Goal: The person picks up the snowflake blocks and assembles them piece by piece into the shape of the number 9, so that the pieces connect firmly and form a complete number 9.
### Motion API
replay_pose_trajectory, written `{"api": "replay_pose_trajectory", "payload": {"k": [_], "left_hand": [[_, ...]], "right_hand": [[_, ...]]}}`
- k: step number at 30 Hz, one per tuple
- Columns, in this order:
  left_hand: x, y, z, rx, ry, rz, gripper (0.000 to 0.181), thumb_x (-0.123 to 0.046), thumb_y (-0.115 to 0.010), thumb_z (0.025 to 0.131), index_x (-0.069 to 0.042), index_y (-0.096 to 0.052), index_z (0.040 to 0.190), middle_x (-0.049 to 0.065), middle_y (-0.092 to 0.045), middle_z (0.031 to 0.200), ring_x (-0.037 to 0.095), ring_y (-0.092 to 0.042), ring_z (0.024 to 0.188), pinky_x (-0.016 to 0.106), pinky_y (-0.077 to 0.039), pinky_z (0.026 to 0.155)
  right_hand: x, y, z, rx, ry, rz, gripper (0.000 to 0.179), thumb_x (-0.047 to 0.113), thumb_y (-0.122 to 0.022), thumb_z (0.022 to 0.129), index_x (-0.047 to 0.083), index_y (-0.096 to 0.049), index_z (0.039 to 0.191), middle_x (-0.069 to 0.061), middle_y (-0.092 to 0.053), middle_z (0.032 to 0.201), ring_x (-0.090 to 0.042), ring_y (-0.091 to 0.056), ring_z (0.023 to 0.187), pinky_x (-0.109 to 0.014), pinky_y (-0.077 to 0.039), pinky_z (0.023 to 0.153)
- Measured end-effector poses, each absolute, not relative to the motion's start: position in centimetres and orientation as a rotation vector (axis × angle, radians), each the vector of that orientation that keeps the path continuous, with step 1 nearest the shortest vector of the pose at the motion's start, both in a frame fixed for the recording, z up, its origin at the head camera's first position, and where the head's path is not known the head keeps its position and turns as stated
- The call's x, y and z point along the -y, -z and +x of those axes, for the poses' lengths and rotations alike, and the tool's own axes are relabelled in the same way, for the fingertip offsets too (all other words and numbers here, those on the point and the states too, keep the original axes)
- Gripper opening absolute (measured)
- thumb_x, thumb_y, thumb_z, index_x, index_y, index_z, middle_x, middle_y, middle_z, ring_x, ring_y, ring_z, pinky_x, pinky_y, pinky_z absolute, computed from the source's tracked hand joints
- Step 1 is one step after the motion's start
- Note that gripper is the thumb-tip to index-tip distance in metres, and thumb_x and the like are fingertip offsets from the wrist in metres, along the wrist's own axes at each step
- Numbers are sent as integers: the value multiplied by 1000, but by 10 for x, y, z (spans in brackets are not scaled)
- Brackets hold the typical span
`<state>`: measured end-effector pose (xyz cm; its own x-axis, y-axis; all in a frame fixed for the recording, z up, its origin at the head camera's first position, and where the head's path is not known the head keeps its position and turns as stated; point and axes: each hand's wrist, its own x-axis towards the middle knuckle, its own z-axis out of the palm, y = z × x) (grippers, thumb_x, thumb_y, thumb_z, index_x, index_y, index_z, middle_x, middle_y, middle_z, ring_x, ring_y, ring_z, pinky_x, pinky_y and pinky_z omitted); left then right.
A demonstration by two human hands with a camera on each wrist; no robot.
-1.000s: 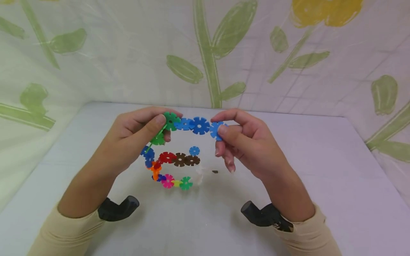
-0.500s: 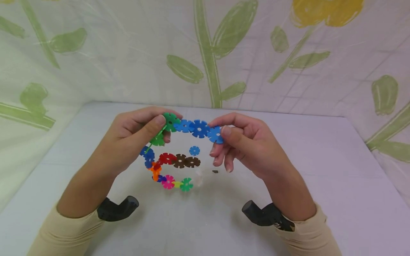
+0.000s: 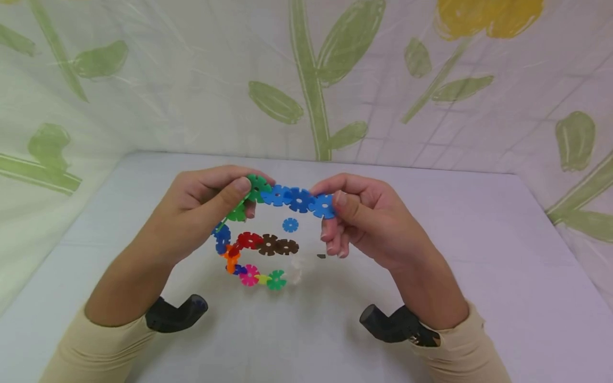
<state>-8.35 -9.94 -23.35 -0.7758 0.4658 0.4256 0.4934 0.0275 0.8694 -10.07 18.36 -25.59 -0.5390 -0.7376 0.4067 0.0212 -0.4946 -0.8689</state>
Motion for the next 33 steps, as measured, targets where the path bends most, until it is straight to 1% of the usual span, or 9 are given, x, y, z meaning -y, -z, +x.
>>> {"api": "replay_pose_trajectory", "payload": {"k": [6,10,14,15,17,21,23,29,33], "left_hand": [[99,233,-82,2258,1881,-1004,25,-6,-52,103,-2,-69,121,0,-65,87,24,-61,80,33,-40,46],[100,232,-81,2265,1871,-985,25,-6,-52,103,-2,-69,120,1,-65,85,23,-60,78,33,-35,42],[101,231,-79,2274,1865,-944,24,-6,-53,103,-2,-70,120,3,-63,84,23,-52,65,32,-32,40],[100,230,-79,2276,1868,-935,24,-6,-53,102,-2,-70,120,3,-64,84,23,-53,65,32,-35,41],[100,230,-78,2280,1854,-926,24,-6,-54,102,-3,-70,119,2,-63,83,22,-51,62,32,-34,41],[98,230,-75,2294,1773,-939,24,-5,-55,101,-2,-70,119,0,-62,80,19,-59,74,32,-43,48],[98,230,-75,2299,1739,-942,24,-4,-55,101,-2,-70,119,0,-62,80,18,-60,78,32,-45,51],[101,230,-77,2278,1772,-951,23,-4,-54,102,-1,-70,118,2,-64,83,20,-61,79,32,-46,51],[105,228,-81,2242,1836,-987,24,-3,-53,102,1,-69,119,3,-66,89,24,-62,81,33,-53,64]], "right_hand": [[-182,258,-100,-1175,2069,-1103,33,11,-40,109,-3,-54,134,-4,-73,90,-14,-68,71,-27,-54,63],[-180,257,-98,-1183,2093,-1080,32,11,-40,108,-3,-55,133,-5,-73,89,-15,-70,74,-27,-54,64],[-177,256,-95,-1196,2119,-1051,31,12,-41,108,-3,-55,133,-5,-73,90,-15,-69,74,-28,-56,67],[-176,255,-94,-1214,2127,-1036,31,12,-42,108,-2,-55,132,-5,-73,89,-15,-69,74,-28,-56,68],[-175,254,-93,-1261,2143,-1015,30,13,-44,108,-2,-57,130,-5,-74,88,-15,-68,74,-28,-56,68],[-175,253,-92,-1305,2152,-991,29,15,-48,106,-3,-58,128,-6,-73,86,-14,-69,72,-28,-57,68],[-174,252,-92,-1292,2148,-995,30,15,-48,106,-4,-57,128,-6,-73,86,-14,-70,72,-28,-57,68],[-172,254,-92,-1273,2135,-1013,30,13,-48,106,-4,-56,129,-6,-73,89,-14,-69,74,-27,-57,69],[-168,256,-95,-1287,2132,-1051,33,17,-45,108,-3,-55,133,-7,-72,88,-16,-68,72,-27,-56,66]]}}
